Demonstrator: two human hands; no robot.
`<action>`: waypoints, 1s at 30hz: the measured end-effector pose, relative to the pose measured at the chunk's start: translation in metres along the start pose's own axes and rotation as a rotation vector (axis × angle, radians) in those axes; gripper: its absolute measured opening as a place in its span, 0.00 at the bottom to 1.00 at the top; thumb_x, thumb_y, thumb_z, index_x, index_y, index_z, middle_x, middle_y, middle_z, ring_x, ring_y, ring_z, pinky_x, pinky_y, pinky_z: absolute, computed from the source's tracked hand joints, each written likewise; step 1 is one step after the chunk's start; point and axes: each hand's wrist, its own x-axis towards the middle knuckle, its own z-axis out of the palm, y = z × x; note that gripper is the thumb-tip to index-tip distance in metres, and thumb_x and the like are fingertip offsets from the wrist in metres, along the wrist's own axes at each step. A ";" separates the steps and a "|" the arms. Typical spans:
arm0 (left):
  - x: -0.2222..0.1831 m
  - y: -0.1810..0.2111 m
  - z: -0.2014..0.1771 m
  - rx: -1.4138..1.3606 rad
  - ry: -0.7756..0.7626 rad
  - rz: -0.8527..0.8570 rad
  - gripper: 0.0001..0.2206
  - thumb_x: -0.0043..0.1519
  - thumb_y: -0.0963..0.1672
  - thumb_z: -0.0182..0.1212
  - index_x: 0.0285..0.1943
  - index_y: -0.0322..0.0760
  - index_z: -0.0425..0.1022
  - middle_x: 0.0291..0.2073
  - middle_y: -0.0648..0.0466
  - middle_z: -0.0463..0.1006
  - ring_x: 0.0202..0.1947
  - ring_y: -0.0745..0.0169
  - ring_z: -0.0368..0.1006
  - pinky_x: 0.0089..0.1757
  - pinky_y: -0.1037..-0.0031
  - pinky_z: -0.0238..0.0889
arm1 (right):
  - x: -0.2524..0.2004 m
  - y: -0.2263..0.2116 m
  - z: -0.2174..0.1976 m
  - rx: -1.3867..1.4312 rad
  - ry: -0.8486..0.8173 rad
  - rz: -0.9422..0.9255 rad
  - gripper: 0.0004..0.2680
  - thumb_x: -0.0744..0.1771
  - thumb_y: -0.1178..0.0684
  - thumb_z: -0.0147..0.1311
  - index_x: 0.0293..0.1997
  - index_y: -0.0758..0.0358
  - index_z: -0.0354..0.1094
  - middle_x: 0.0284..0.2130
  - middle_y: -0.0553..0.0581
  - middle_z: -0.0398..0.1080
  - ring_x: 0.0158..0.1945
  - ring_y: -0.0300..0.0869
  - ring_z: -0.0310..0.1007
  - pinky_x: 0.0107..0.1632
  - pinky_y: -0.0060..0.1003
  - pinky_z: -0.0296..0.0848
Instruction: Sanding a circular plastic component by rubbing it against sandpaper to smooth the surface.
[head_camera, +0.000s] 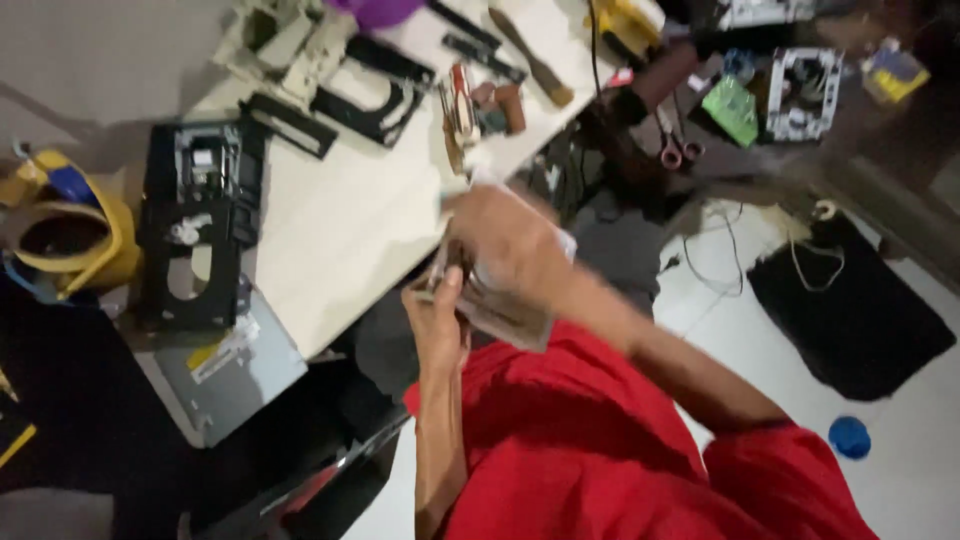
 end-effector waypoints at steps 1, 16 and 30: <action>0.005 0.004 0.008 -0.006 -0.002 0.014 0.36 0.54 0.55 0.70 0.59 0.24 0.63 0.28 0.45 0.72 0.10 0.71 0.59 0.11 0.72 0.54 | 0.009 -0.002 -0.004 -0.001 0.004 -0.015 0.03 0.67 0.60 0.59 0.40 0.66 0.79 0.37 0.62 0.80 0.41 0.57 0.81 0.50 0.53 0.80; 0.016 0.058 0.014 -0.612 -0.116 -0.097 0.27 0.61 0.51 0.61 0.65 0.32 0.71 0.58 0.38 0.75 0.57 0.46 0.74 0.57 0.56 0.69 | -0.035 0.041 -0.065 0.641 0.282 0.917 0.09 0.74 0.47 0.47 0.56 0.55 0.70 0.54 0.53 0.72 0.65 0.51 0.68 0.71 0.61 0.65; 0.030 -0.003 0.016 -0.725 0.060 -0.171 0.30 0.60 0.56 0.64 0.67 0.41 0.70 0.63 0.43 0.71 0.63 0.47 0.68 0.60 0.49 0.65 | -0.093 0.039 -0.009 0.830 0.714 1.301 0.22 0.72 0.45 0.53 0.75 0.55 0.50 0.74 0.60 0.47 0.78 0.56 0.42 0.76 0.57 0.43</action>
